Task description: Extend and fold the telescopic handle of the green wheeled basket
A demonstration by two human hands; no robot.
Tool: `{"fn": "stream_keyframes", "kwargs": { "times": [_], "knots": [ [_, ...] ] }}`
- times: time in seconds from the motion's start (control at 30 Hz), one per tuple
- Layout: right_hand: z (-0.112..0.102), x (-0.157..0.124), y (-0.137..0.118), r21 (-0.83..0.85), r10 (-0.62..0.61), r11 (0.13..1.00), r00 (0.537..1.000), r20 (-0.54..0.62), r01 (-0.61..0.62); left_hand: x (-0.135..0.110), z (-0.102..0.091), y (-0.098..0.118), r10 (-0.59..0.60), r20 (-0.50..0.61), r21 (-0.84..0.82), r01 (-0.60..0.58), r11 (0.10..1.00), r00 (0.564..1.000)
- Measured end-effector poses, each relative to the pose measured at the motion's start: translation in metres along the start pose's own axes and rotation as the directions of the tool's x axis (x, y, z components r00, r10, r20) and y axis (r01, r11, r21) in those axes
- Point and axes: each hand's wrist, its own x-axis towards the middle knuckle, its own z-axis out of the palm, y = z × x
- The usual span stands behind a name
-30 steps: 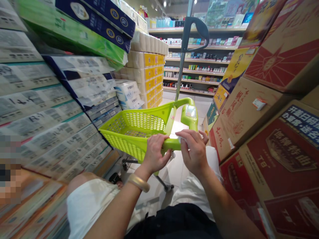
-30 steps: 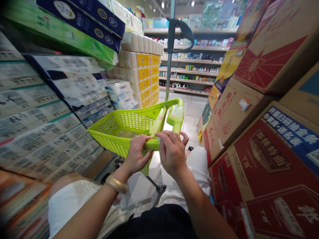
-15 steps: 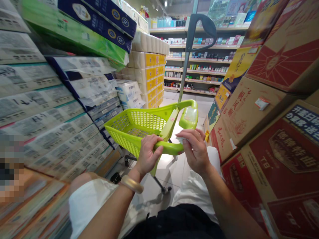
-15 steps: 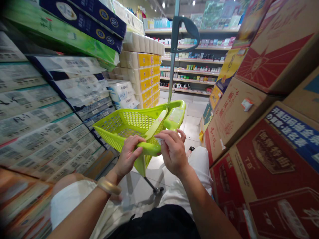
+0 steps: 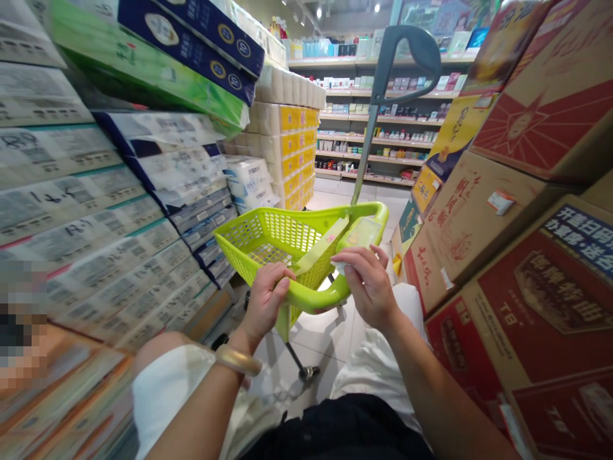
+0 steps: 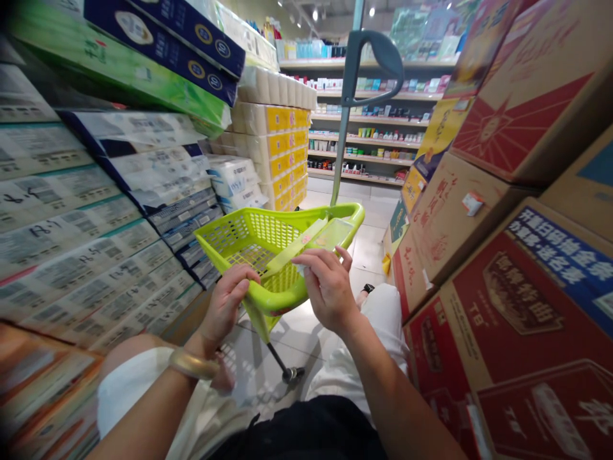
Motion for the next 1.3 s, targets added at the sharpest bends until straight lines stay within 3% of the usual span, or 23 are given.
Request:
{"fn": "stream_keyframes", "kwargs": {
  "times": [0.2, 0.33, 0.5, 0.6, 0.67, 0.83, 0.93, 1.17, 1.3],
  "knots": [
    [0.000, 0.014, 0.026, -0.009, 0.006, 1.000, 0.992, -0.128, -0.007, 0.003, -0.006, -0.005, -0.051, -0.008, -0.076, 0.050, 0.996, 0.999],
    [0.004, 0.012, 0.024, 0.030, 0.032, 0.999, 0.982, -0.185, -0.027, 0.012, -0.018, 0.001, -0.047, 0.104, -0.062, 0.053, 0.997, 0.993],
    [0.011, -0.003, 0.004, 0.043, -0.003, 0.999, 0.991, -0.131, 0.008, 0.021, -0.022, 0.060, 0.026, 0.203, 0.240, -0.076, 0.968, 0.979],
    [0.012, -0.009, -0.002, 0.024, -0.061, 0.998, 0.994, -0.096, 0.063, 0.019, -0.009, 0.095, -0.036, 0.290, 0.400, -0.087, 0.912, 0.956],
    [0.012, -0.008, 0.004, -0.003, -0.087, 0.996, 0.992, -0.091, 0.087, 0.016, 0.002, 0.105, -0.110, 0.285, 0.525, -0.059, 0.849, 0.952],
    [0.010, 0.007, 0.036, -0.018, 0.021, 0.999, 0.970, -0.242, -0.027, 0.010, 0.014, 0.095, -0.084, 0.234, 0.630, -0.085, 0.772, 0.969],
    [0.012, 0.007, 0.039, 0.021, 0.078, 0.997, 0.945, -0.317, -0.075, 0.009, 0.014, 0.089, -0.039, 0.224, 0.641, -0.117, 0.759, 0.974],
    [0.017, -0.003, 0.005, -0.028, -0.089, 0.996, 0.992, -0.095, 0.086, 0.008, 0.004, 0.082, 0.055, 0.275, 0.625, -0.222, 0.748, 0.960],
    [0.011, 0.012, 0.021, -0.070, 0.017, 0.997, 0.991, -0.132, -0.026, 0.006, -0.007, 0.071, 0.066, 0.284, 0.600, -0.231, 0.766, 0.957]
  ]
}}
